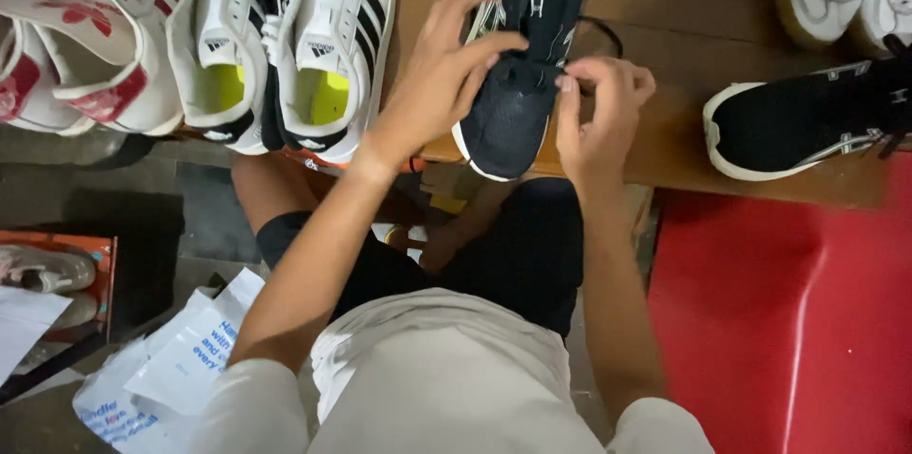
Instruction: The person laces a black sneaker by threading the laces through the eyelets and pulling them tight. They adjust the laces and the shoe's tongue while working on the shoe placed on a wooden table.
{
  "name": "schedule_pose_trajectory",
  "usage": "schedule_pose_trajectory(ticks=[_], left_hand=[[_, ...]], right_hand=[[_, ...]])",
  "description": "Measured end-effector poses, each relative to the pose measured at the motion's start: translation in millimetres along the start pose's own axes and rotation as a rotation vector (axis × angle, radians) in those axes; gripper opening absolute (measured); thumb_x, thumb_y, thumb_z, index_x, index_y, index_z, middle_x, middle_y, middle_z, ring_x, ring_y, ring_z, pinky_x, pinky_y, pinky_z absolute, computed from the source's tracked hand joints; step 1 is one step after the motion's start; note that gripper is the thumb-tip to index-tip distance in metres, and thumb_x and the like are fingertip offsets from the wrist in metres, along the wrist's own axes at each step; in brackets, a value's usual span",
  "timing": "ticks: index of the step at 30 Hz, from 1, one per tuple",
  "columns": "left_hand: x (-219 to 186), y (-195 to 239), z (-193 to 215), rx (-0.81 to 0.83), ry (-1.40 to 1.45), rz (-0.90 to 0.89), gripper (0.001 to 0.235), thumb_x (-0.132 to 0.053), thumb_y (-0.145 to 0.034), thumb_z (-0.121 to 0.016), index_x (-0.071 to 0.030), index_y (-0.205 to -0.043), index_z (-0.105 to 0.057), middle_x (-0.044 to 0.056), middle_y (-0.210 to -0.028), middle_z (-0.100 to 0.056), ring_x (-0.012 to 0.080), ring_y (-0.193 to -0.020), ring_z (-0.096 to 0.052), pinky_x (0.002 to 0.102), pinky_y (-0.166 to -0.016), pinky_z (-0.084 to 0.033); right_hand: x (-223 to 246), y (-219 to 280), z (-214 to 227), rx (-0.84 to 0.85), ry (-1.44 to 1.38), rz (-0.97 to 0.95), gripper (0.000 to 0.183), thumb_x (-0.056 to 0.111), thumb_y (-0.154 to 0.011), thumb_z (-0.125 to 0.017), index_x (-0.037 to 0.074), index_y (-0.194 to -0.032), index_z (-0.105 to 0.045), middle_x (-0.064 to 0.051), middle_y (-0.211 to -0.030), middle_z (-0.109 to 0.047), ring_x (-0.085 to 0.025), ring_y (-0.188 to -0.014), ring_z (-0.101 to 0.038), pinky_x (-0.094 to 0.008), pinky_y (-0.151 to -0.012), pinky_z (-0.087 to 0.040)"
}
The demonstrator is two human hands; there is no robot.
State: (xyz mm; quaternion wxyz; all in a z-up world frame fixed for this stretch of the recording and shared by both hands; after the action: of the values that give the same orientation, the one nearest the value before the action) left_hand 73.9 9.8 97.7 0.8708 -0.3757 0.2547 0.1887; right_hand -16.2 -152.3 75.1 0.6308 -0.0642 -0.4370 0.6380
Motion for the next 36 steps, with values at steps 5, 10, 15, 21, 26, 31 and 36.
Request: schedule_pose_trajectory(ticks=[5,10,15,21,26,31,36], left_hand=[[-1,-27,1,0.099,-0.303,-0.202,0.015,0.001,-0.101,-0.071,-0.010,-0.111,-0.067,0.019,-0.128,-0.047,0.0386,-0.117,-0.046,0.049,-0.088,-0.045],[5,-44,-20,0.293,-0.640,-0.290,0.007,-0.017,-0.089,-0.072,-0.024,-0.088,-0.073,0.013,-0.117,-0.052,0.0349,-0.115,-0.047,0.046,-0.077,-0.042],[10,-52,-23,0.326,-0.743,-0.377,0.020,-0.011,-0.084,-0.076,-0.031,-0.087,-0.075,0.008,-0.114,-0.052,0.0309,-0.115,-0.047,0.043,-0.086,-0.043],[14,-54,-25,0.426,-0.643,-0.322,0.021,-0.010,-0.082,-0.077,-0.030,-0.090,-0.077,0.008,-0.113,-0.049,0.0321,-0.117,-0.047,0.047,-0.082,-0.044],[19,-52,-25,0.459,-0.577,-0.288,0.012,-0.019,-0.095,-0.075,-0.025,-0.084,-0.075,0.011,-0.119,-0.050,0.0319,-0.124,-0.044,0.048,-0.090,-0.040],[31,-53,-27,0.487,-0.438,-0.260,0.012,-0.030,-0.086,-0.085,-0.023,-0.093,-0.079,0.014,-0.133,-0.046,0.0367,-0.132,-0.037,0.055,-0.094,-0.039],[28,-52,-28,0.499,-0.414,-0.239,0.006,-0.025,-0.090,-0.083,-0.024,-0.089,-0.077,0.010,-0.111,-0.046,0.0313,-0.108,-0.046,0.048,-0.081,-0.041]], right_hand=[[10,-21,-3,0.236,-0.233,-0.138,0.031,0.025,-0.111,-0.046,-0.001,-0.115,-0.063,-0.013,-0.103,-0.063,-0.026,-0.094,-0.060,-0.038,-0.082,-0.046],[8,-26,-6,0.329,-0.123,-0.091,0.019,0.015,-0.111,-0.058,0.002,-0.098,-0.063,-0.010,-0.093,-0.054,-0.022,-0.084,-0.051,-0.037,-0.074,-0.039],[-7,-31,2,0.292,-0.139,-0.090,0.019,0.014,-0.111,-0.055,0.003,-0.096,-0.058,-0.009,-0.094,-0.049,-0.022,-0.086,-0.048,-0.036,-0.075,-0.037],[-10,-33,1,0.333,-0.194,-0.090,0.016,0.012,-0.110,-0.055,0.005,-0.097,-0.059,-0.008,-0.092,-0.050,-0.020,-0.085,-0.046,-0.035,-0.073,-0.035],[-26,-31,-2,0.392,-0.204,-0.143,0.017,0.017,-0.108,-0.062,0.005,-0.097,-0.066,-0.006,-0.092,-0.050,-0.020,-0.089,-0.047,-0.036,-0.077,-0.036],[-33,-34,1,0.297,-0.250,-0.147,0.013,0.011,-0.107,-0.065,0.006,-0.095,-0.065,-0.004,-0.095,-0.046,-0.019,-0.089,-0.048,-0.035,-0.081,-0.037],[-37,-33,-1,0.254,-0.245,-0.147,0.016,0.014,-0.106,-0.065,0.005,-0.094,-0.067,-0.004,-0.094,-0.047,-0.019,-0.088,-0.049,-0.035,-0.080,-0.038]])
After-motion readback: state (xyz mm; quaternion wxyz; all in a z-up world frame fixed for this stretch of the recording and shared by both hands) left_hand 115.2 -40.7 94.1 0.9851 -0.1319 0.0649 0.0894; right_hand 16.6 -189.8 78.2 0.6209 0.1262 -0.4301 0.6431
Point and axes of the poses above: each hand's wrist, its own y-axis away from the middle knuckle, its own z-axis out of the back of the hand, x = y × z, the point moved 8 cm from there along -y, towards the middle knuckle
